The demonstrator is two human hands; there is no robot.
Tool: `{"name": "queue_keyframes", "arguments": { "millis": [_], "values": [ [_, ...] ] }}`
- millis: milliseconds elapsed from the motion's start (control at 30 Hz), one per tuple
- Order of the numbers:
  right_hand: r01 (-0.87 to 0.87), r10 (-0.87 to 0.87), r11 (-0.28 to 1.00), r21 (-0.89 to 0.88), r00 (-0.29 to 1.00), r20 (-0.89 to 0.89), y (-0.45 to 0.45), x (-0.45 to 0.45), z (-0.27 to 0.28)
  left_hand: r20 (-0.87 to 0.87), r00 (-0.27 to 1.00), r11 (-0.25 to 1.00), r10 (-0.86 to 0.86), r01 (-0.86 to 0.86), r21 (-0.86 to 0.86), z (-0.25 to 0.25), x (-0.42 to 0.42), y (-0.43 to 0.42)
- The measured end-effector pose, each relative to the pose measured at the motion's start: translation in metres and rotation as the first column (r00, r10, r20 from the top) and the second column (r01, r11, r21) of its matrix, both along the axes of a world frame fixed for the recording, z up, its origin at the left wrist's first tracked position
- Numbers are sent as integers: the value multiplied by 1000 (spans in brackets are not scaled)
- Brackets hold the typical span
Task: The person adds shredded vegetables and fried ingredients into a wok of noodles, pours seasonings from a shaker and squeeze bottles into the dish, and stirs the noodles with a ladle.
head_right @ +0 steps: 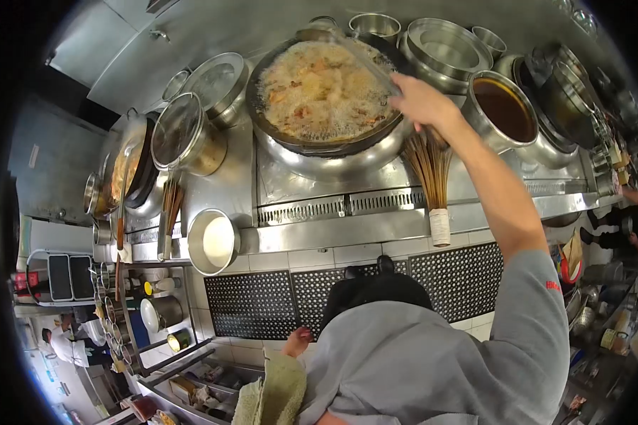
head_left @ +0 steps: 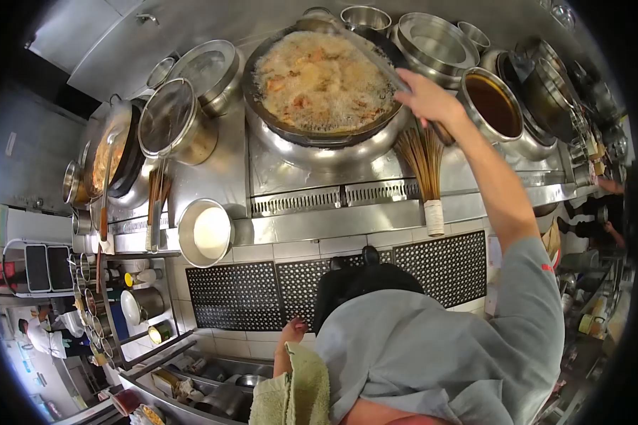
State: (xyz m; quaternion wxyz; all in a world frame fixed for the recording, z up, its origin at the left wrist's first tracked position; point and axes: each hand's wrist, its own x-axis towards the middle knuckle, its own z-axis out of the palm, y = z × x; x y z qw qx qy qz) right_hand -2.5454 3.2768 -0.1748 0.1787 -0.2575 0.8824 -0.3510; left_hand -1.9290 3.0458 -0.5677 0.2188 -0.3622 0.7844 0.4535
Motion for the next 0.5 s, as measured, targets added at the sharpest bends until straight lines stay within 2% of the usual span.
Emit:
{"name": "queue_keyframes", "arguments": {
  "millis": [67, 133, 200, 233, 267, 333, 367, 400, 433, 467, 500],
  "values": [
    [90, -87, 992, -87, 996, 38, -1, -12, -2, 50, 983, 983, -179, 177, 47, -18, 5, -15],
    [104, -95, 987, -121, 993, 76, 1, -34, -25, 72, 982, 982, -176, 171, 80, -33, 1, -33],
    [244, -81, 931, -272, 864, 496, 0, -44, -44, 150, 958, 969, -242, 246, -10, -21, -6, -49],
    [382, -58, 861, -335, 729, 682, -2, -42, -51, 75, 984, 972, -160, 170, -162, -3, -9, -45],
    [382, -63, 865, -325, 725, 685, -5, -37, -52, 80, 984, 974, -159, 169, -151, -5, -9, -47],
    [551, 145, 732, -401, 449, 882, -12, -17, -54, 14, 1000, 998, -19, 18, 60, -14, -11, -62],
    [595, 252, 683, -424, 353, 901, -13, -9, -60, 36, 998, 998, -44, 42, 50, -21, -9, -67],
    [594, 246, 690, -415, 346, 905, -15, -1, -63, 101, 988, 993, -117, 120, -21, -7, -18, -65],
    [641, 338, 646, -415, 248, 908, -17, 7, -65, 141, 978, 985, -153, 162, -56, 3, -28, -63],
    [688, 431, 599, -409, 153, 889, -19, 14, -66, 163, 972, 981, -168, 181, -70, 13, -38, -60],
    [727, 499, 539, -426, 132, 857, -19, 25, -64, 164, 974, 986, -153, 163, -46, 13, -44, -57]
  ]
}}
